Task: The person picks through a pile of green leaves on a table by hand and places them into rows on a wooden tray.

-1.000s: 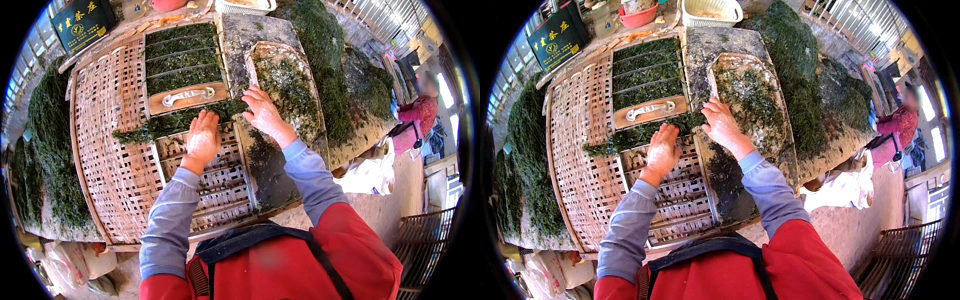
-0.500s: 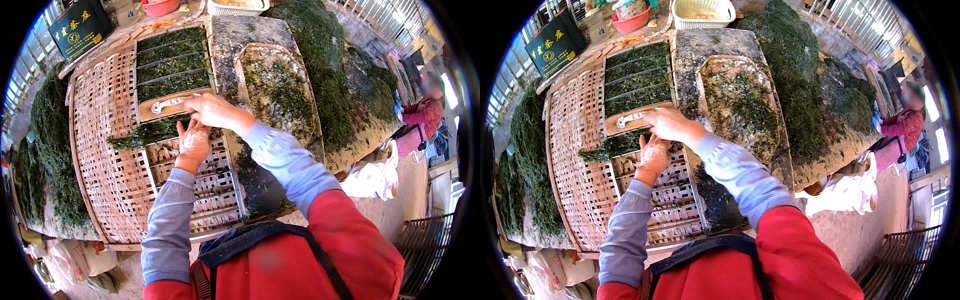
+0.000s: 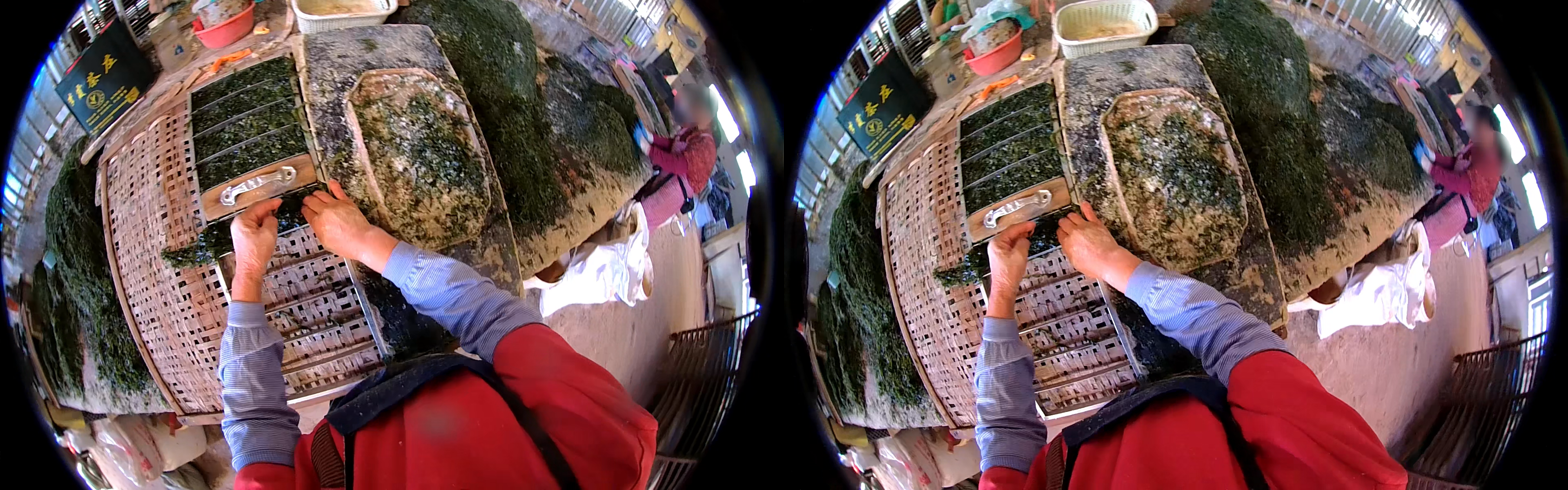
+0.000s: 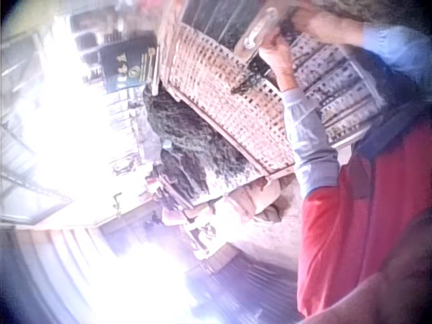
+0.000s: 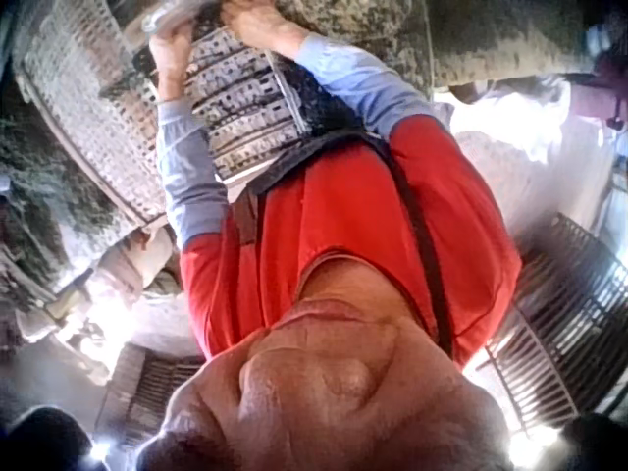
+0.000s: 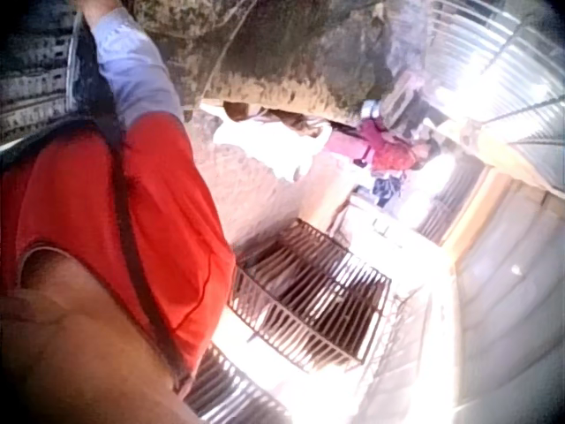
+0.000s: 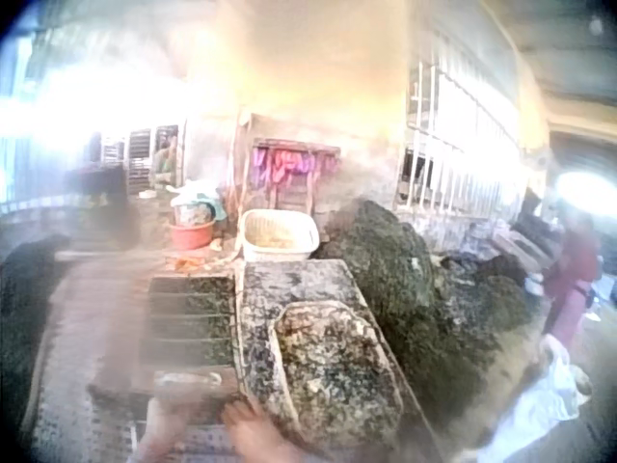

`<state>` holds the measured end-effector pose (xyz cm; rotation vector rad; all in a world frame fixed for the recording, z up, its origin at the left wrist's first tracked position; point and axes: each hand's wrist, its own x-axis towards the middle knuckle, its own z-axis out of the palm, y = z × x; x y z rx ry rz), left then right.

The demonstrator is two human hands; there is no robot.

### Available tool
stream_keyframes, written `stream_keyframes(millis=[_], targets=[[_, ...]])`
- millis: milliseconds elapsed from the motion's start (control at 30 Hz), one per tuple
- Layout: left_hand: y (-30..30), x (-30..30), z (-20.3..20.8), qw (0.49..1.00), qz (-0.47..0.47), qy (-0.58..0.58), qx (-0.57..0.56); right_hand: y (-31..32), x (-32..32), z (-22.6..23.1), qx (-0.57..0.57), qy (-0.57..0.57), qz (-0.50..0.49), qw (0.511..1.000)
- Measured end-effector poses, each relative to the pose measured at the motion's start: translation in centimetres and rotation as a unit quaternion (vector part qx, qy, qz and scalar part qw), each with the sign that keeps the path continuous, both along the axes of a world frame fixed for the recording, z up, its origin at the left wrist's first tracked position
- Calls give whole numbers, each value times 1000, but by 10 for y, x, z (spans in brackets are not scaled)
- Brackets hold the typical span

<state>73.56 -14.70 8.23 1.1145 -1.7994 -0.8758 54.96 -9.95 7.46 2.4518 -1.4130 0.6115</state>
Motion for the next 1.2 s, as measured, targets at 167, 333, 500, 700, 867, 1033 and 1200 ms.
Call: stream_keyframes(millis=[167,333,500,700,867,1033,1200], targets=[[39,-33,-19,912,-7,-371,-176,26,-58,35,3,-199,6,980],[38,-32,-10,888,-24,-426,-170,82,-127,15,51,-113,-169,978],[35,-37,-19,894,-18,-410,-182,47,-108,18,105,-180,-200,957],[34,-27,-25,910,-22,-375,-174,-53,-92,63,132,-163,-213,954],[24,0,-1,973,-92,-189,-98,-84,-126,32,-43,-165,-135,976],[20,68,-20,874,82,-434,-204,-41,-83,50,125,-527,-272,795],[17,79,-1,913,-5,-367,-179,-16,7,50,274,-742,-25,611]])
